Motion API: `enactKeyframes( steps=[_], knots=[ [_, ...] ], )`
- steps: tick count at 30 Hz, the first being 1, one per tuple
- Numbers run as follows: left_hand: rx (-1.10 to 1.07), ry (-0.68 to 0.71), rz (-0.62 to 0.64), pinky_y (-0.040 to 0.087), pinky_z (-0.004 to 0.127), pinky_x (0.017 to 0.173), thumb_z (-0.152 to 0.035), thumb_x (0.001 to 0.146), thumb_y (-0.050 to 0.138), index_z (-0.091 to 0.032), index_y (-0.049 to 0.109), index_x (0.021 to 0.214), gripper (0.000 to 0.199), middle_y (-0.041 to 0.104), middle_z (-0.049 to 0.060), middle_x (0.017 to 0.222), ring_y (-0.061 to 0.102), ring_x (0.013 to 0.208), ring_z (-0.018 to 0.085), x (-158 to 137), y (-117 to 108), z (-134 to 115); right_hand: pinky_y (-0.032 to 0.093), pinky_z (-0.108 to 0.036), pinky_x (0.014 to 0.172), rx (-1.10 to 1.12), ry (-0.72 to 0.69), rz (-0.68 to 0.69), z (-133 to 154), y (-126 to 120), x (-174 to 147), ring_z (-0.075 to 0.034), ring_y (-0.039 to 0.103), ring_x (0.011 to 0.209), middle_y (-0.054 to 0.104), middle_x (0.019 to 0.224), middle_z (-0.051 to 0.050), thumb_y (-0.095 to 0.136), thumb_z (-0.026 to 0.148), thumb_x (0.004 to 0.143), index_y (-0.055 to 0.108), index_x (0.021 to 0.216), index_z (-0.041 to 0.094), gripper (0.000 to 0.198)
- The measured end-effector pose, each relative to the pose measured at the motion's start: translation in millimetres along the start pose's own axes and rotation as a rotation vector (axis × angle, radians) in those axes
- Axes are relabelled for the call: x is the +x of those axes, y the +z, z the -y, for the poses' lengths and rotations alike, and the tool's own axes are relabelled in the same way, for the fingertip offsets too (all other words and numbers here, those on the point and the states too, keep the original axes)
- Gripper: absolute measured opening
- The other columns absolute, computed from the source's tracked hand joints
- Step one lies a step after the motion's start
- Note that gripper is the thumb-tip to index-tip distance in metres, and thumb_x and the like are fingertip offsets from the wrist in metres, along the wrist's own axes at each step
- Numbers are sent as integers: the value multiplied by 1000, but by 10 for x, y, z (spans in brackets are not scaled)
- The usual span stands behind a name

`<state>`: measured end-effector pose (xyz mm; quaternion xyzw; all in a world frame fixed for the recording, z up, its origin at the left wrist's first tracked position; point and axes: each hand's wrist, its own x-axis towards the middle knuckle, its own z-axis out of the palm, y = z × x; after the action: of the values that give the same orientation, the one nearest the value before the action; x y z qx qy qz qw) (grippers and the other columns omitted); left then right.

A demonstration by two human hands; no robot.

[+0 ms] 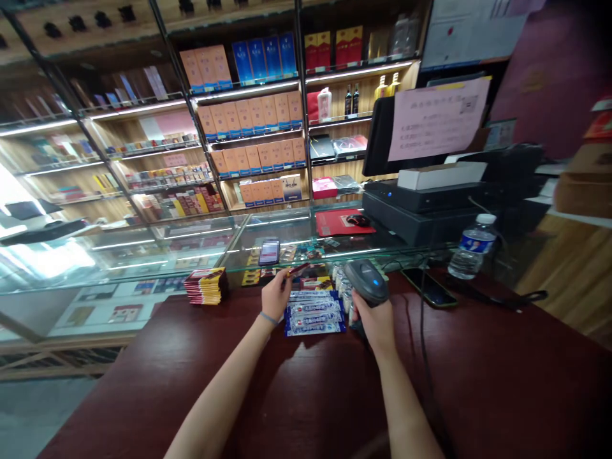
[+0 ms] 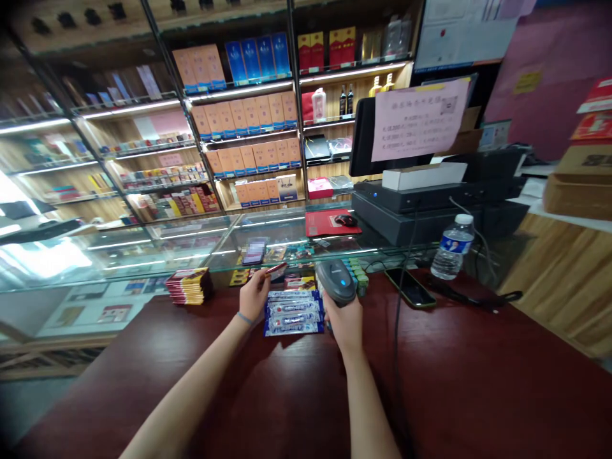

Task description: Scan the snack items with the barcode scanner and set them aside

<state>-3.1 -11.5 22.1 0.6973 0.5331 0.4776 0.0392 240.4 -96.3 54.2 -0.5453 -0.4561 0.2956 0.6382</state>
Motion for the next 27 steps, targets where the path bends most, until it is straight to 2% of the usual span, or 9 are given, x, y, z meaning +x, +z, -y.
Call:
enactKeyframes(
  steps=[3, 5, 10, 13, 16, 21, 23, 25, 27],
  knots=[
    [-263, -241, -261, 55, 28, 79, -38, 93, 56, -22, 62, 109, 23, 73, 4, 95, 70, 85, 18, -225, -137, 164, 46, -31, 44, 7, 64, 6, 0, 36, -16, -19, 54, 41, 56, 45, 0, 71, 50, 76, 59, 68, 23, 31],
    [-484, -391, -371, 57, 29, 76, -42, 90, 59, -21, 58, 102, 24, 71, 3, 91, 69, 84, 17, -333, -200, 273, 46, -31, 45, -12, 58, -11, -12, 67, -27, -18, 54, 41, 58, 46, 0, 72, 49, 74, 60, 67, 22, 31],
    [-965, -646, -482, 60, 36, 81, -39, 84, 68, -23, 52, 106, 32, 69, 3, 102, 71, 88, 16, -467, -282, 482, 48, -31, 52, -96, -74, 95, -45, 152, -87, -18, 57, 46, 59, 46, -2, 68, 46, 79, 58, 56, 21, 35],
    [-1133, -716, -515, 59, 39, 88, -32, 86, 68, -24, 52, 111, 31, 70, 5, 109, 72, 93, 16, -491, -310, 564, 48, -31, 51, -91, -85, 197, -30, 241, -165, -17, 56, 45, 58, 47, 0, 68, 44, 81, 58, 63, 22, 30],
    [-1200, -757, -518, 57, 42, 94, -29, 89, 65, -26, 51, 114, 29, 69, 5, 115, 72, 100, 16, -498, -336, 646, 46, -30, 46, -77, -14, 283, 0, 371, -271, -16, 53, 41, 58, 49, 3, 70, 43, 78, 60, 79, 22, 23],
    [-1199, -816, -539, 56, 43, 98, -32, 93, 63, -29, 50, 114, 25, 68, 6, 121, 70, 108, 17, -499, -366, 786, 44, -28, 44, -126, 30, 399, 26, 580, -475, -15, 53, 40, 64, 61, 5, 70, 44, 74, 59, 112, 24, 44],
    [-1244, -835, -577, 56, 44, 99, -30, 94, 61, -29, 49, 114, 23, 68, 6, 121, 70, 108, 17, -494, -375, 828, 48, -28, 51, -199, 1, 448, 11, 637, -549, -18, 63, 51, 70, 72, 2, 69, 44, 75, 59, 117, 26, 46],
    [-1272, -842, -603, 56, 43, 99, -28, 95, 60, -29, 49, 114, 22, 68, 6, 121, 71, 108, 17, -491, -382, 857, 52, -29, 64, -252, -80, 498, -28, 679, -608, -22, 72, 73, 75, 88, -1, 67, 41, 76, 58, 121, 28, 47],
    [-1266, -841, -610, 57, 43, 98, -28, 95, 59, -28, 48, 114, 22, 68, 6, 121, 70, 108, 17, -491, -389, 875, 53, -32, 76, -275, -169, 556, -91, 709, -645, -25, 73, 92, 75, 105, -4, 65, 37, 76, 54, 128, 28, 53]
  ],
)
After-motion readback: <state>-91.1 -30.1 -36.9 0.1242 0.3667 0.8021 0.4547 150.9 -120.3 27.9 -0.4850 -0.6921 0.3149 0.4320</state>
